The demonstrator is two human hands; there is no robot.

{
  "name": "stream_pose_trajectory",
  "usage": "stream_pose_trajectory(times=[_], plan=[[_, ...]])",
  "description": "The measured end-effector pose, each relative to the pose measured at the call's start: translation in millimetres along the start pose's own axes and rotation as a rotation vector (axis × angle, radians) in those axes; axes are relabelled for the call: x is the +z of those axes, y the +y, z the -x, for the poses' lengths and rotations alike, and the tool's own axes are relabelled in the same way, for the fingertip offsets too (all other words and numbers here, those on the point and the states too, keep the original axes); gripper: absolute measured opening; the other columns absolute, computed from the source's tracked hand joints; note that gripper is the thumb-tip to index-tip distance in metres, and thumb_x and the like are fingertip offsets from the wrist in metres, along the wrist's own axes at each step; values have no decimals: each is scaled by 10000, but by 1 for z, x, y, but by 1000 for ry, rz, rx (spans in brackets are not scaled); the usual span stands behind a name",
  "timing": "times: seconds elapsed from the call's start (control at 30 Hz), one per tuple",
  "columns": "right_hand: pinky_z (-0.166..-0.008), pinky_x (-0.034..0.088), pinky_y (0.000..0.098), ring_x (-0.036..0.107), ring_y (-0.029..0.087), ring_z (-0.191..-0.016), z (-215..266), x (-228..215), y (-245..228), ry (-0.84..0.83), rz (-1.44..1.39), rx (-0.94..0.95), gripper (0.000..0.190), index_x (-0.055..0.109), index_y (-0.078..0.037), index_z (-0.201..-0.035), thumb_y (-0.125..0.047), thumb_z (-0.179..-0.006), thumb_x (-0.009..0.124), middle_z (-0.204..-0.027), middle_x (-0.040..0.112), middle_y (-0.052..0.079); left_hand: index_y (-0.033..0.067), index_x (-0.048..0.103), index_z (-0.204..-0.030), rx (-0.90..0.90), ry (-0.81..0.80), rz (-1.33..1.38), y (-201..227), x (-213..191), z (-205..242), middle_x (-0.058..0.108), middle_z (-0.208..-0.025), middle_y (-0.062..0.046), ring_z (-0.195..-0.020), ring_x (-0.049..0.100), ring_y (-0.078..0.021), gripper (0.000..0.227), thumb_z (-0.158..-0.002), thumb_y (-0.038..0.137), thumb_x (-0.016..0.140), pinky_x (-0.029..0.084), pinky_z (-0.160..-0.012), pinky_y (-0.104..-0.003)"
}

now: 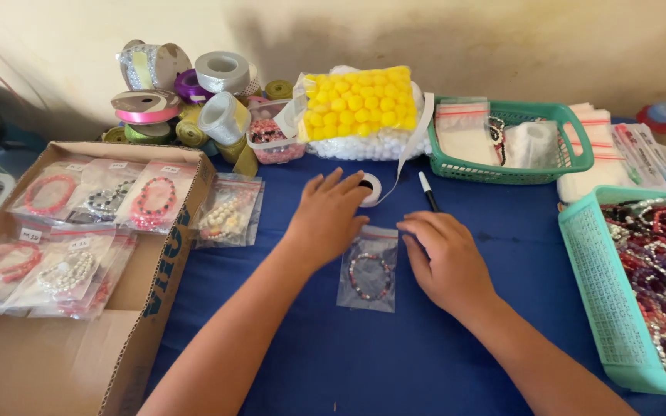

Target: The person selects a beaded bracelet from a bin, places it inside a plastic bag, and seals the bag with tape. The person then writes a label on the tape with a marker and places the packaged bracelet into a cardboard box.

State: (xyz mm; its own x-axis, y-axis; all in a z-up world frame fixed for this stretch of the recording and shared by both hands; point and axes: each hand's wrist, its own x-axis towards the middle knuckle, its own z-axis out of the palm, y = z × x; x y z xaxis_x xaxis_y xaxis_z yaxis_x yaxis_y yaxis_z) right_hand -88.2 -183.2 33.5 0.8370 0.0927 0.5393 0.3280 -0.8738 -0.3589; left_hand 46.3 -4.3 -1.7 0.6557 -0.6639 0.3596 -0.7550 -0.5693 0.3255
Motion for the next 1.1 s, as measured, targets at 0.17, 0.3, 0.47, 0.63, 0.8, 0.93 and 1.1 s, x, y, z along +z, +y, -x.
stream_pose_trajectory(times=[0.17,0.3,0.47,0.63,0.8,0.93,1.1], plan=[[-932,523,434,649,369,-1103,-16,13,17,-61,49,-41,278,656,-15,-1159,-21,-881,654,-1292,645,165,154,686,-1157,88,114,45,-14,9,-7,661,-1324,-39,-1285,565,-280,387,-790,231,781,339,-1110,-544],[-903,537,431,649,375,-1119,-32,29,24,-137,62,-98,394,613,-13,-1268,-6,-876,646,-1393,590,184,155,705,-1114,117,175,125,-23,20,-4,714,-1234,-25,-1219,627,-249,276,-844,187,757,381,-1092,-506],[-798,555,413,680,352,-1003,-40,45,23,-130,-20,24,338,628,-39,-1173,-103,-854,721,-1161,671,125,143,696,-1144,155,213,146,-27,19,-1,721,-1217,-45,-1224,632,-262,277,-869,153,728,406,-1076,-467],[-740,552,405,694,331,-893,-37,50,37,-66,-98,75,209,651,-47,-1049,-126,-875,734,-994,683,107,153,700,-1120,154,218,101,-23,13,-2,723,-1151,-35,-1188,637,-243,245,-876,146,725,386,-1065,-482],[-723,538,409,672,329,-844,-37,46,46,-106,-147,53,82,710,-58,-978,-107,-913,700,-939,674,98,157,669,-963,116,213,109,-20,12,-4,714,-1064,13,-1138,645,-196,124,-859,113,719,341,-1112,-520],[-732,535,401,668,324,-855,-40,43,43,-150,-171,45,74,703,-59,-982,-96,-921,684,-940,668,100,162,663,-912,93,193,140,-20,7,-4,717,-1071,38,-1154,647,-185,116,-852,73,707,331,-1126,-524],[-757,535,388,674,307,-883,-39,43,42,-174,-236,18,83,693,-48,-1001,-68,-932,650,-965,683,88,188,745,-916,88,147,210,-26,7,-4,726,-1150,31,-1211,620,-210,128,-817,111,716,289,-1114,-552]])
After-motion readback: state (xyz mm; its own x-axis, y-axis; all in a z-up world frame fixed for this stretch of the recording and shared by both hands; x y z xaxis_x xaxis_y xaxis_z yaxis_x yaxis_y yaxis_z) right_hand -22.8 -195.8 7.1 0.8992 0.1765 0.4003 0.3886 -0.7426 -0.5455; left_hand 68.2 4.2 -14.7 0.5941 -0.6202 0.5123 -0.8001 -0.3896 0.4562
